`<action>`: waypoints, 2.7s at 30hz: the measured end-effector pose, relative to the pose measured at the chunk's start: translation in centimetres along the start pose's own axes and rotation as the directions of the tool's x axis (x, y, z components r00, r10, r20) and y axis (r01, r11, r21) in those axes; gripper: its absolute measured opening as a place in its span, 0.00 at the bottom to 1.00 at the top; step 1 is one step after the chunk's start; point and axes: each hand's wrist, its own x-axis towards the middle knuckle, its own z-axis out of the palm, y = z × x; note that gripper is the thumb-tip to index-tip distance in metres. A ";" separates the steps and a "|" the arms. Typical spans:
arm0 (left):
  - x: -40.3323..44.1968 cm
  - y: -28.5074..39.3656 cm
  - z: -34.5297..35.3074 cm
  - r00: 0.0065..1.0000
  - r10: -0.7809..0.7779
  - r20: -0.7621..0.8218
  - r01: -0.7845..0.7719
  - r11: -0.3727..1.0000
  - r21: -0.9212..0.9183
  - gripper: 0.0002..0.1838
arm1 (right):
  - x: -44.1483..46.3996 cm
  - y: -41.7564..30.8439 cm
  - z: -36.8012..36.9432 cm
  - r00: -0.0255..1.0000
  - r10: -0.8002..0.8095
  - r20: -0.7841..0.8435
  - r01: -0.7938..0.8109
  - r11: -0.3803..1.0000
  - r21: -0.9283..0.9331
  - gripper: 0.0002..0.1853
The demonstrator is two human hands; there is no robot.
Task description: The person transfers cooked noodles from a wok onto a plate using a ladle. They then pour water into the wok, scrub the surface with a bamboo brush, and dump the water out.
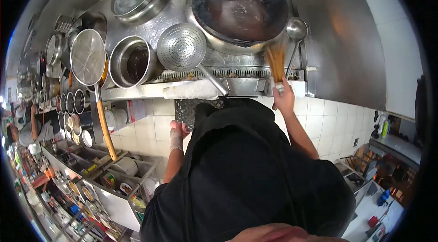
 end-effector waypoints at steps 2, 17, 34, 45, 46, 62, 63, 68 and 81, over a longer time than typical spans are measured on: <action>-1.2 -0.4 0.2 1.000 0.013 -0.010 -0.012 0.995 0.103 0.09 | -1.4 -2.1 -1.5 0.984 -0.087 -0.153 0.095 0.994 0.049 0.33; -0.5 -1.7 -0.8 0.976 -0.068 -0.209 0.058 0.997 -0.051 0.11 | 19.4 -11.2 -5.6 0.920 -0.288 0.265 0.324 0.941 -0.101 0.20; -4.8 -15.9 -9.4 0.955 -0.026 -0.295 -0.091 0.922 -0.377 0.10 | 31.6 -16.9 0.0 0.949 -0.111 0.295 0.216 0.909 -0.355 0.19; -6.4 -6.5 -6.9 0.973 0.168 -0.156 -0.217 0.893 -0.395 0.16 | 28.2 -18.7 3.8 0.827 -0.263 0.497 0.346 0.935 -0.081 0.20; -6.8 -5.9 -6.3 0.968 0.217 -0.128 -0.251 0.870 -0.424 0.15 | 28.9 -18.6 2.7 0.873 -0.213 0.438 0.322 0.927 -0.191 0.20; -8.5 -9.2 -8.1 0.952 -0.135 -0.276 0.020 0.923 -0.384 0.10 | 32.4 -21.0 10.7 0.958 -0.281 -0.065 0.265 0.946 -0.187 0.20; -8.3 -9.2 -8.2 0.961 -0.096 -0.258 -0.015 0.919 -0.395 0.09 | 31.9 -21.3 11.6 0.927 -0.372 -0.043 0.356 0.910 -0.214 0.20; -8.0 -11.4 -9.5 0.894 0.005 -0.449 -0.022 0.999 -0.032 0.09 | 33.3 -21.8 8.3 0.992 -0.050 -0.116 0.039 0.995 -0.090 0.18; -7.8 -7.1 -5.2 0.947 -0.059 -0.315 0.021 0.992 -0.123 0.08 | 42.7 -11.6 5.2 0.917 -0.284 0.281 0.389 0.797 -0.463 0.19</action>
